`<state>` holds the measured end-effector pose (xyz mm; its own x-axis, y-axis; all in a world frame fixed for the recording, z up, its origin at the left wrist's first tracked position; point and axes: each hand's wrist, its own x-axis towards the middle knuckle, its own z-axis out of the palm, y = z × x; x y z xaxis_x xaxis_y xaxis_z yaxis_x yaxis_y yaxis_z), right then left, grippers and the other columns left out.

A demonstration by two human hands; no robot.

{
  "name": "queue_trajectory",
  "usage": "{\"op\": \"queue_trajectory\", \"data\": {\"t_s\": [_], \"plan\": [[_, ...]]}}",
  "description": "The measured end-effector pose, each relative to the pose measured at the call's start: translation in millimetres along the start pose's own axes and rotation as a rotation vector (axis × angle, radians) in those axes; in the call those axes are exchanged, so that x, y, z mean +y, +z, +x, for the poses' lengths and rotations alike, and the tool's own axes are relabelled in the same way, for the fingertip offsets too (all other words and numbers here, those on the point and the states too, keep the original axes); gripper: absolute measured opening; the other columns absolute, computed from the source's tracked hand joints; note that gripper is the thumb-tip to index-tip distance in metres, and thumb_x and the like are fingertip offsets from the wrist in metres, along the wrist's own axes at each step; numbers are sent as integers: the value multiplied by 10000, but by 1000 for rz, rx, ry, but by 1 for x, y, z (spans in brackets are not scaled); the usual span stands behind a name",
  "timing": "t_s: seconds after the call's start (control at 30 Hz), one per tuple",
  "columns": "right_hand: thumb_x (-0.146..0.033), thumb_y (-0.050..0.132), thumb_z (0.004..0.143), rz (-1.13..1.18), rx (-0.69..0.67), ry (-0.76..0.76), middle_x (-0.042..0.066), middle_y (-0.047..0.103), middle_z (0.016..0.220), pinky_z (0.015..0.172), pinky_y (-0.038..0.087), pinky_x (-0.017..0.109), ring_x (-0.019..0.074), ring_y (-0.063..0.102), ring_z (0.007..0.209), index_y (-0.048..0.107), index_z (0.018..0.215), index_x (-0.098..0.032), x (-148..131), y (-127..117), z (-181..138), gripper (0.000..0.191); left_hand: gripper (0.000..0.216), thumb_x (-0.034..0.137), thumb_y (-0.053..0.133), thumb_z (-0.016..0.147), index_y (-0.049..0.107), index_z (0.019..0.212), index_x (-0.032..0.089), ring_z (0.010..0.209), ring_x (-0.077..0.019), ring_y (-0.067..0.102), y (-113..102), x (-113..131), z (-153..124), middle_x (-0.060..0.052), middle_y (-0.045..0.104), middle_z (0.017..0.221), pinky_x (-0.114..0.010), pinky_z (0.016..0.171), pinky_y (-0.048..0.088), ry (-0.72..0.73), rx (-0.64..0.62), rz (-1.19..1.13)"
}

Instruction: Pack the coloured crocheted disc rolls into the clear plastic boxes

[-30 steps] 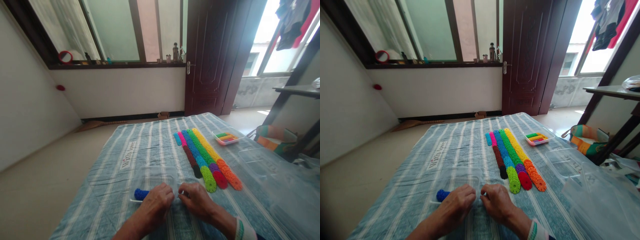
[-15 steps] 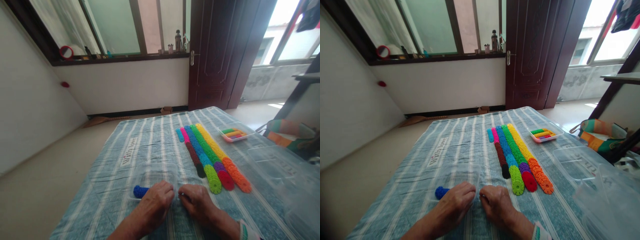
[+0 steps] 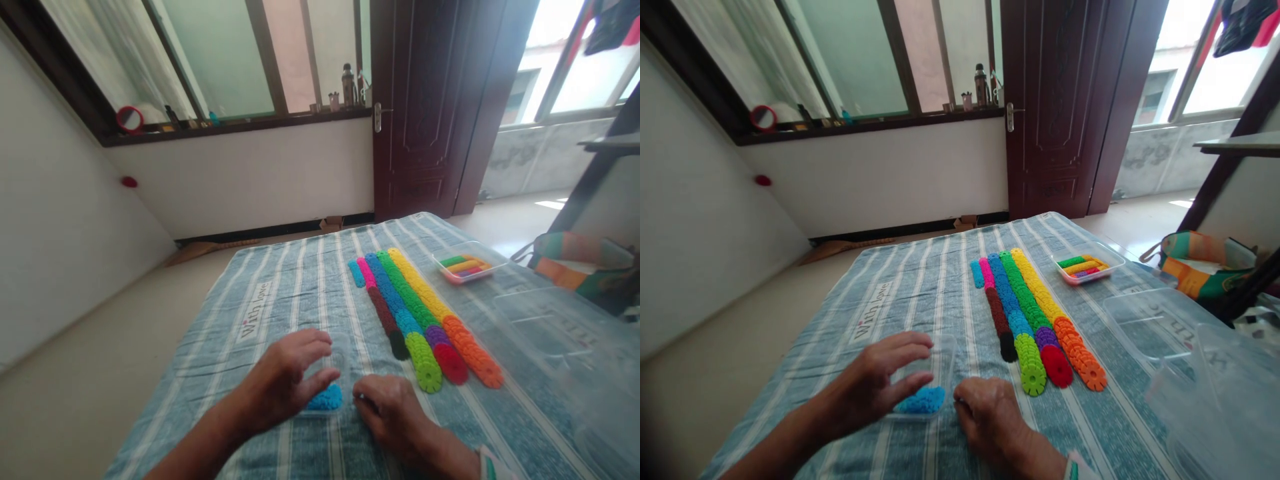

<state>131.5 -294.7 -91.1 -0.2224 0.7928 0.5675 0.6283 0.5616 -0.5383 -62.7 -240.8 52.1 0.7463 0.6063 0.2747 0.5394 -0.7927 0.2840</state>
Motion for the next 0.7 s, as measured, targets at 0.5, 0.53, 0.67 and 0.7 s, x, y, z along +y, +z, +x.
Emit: {"op": "queue_trajectory", "data": {"t_s": [0.5,0.53,0.67,0.7], "plan": [[-126,488,741,-27,140,-163,-56,601,576,498,271,256,99,538,471,509,727,-230,17,23,-1,107,591,270,844,556,668,1109,155,1130,-342,604,76,-139,195,-110,652,1147,-404,970,482,-298,-110,40],[-133,490,754,-36,160,-180,-60,593,564,492,267,257,98,531,461,502,724,-231,19,27,-1,103,639,294,857,533,657,1124,154,1130,-352,599,81,-145,201,-112,645,1149,-415,972,477,-300,-124,36],[-163,530,795,-87,164,-197,-72,603,566,489,277,264,100,547,467,498,731,-238,26,34,-4,104,704,368,873,491,635,1113,142,1093,-344,602,89,-165,215,-111,630,1140,-403,947,481,-301,-173,0],[-158,544,795,-106,130,-192,-73,618,584,496,289,264,103,564,483,511,746,-241,27,34,-6,102,699,381,871,491,632,1103,144,1081,-334,604,89,-169,216,-108,628,1140,-393,933,486,-299,-184,-14]]}}
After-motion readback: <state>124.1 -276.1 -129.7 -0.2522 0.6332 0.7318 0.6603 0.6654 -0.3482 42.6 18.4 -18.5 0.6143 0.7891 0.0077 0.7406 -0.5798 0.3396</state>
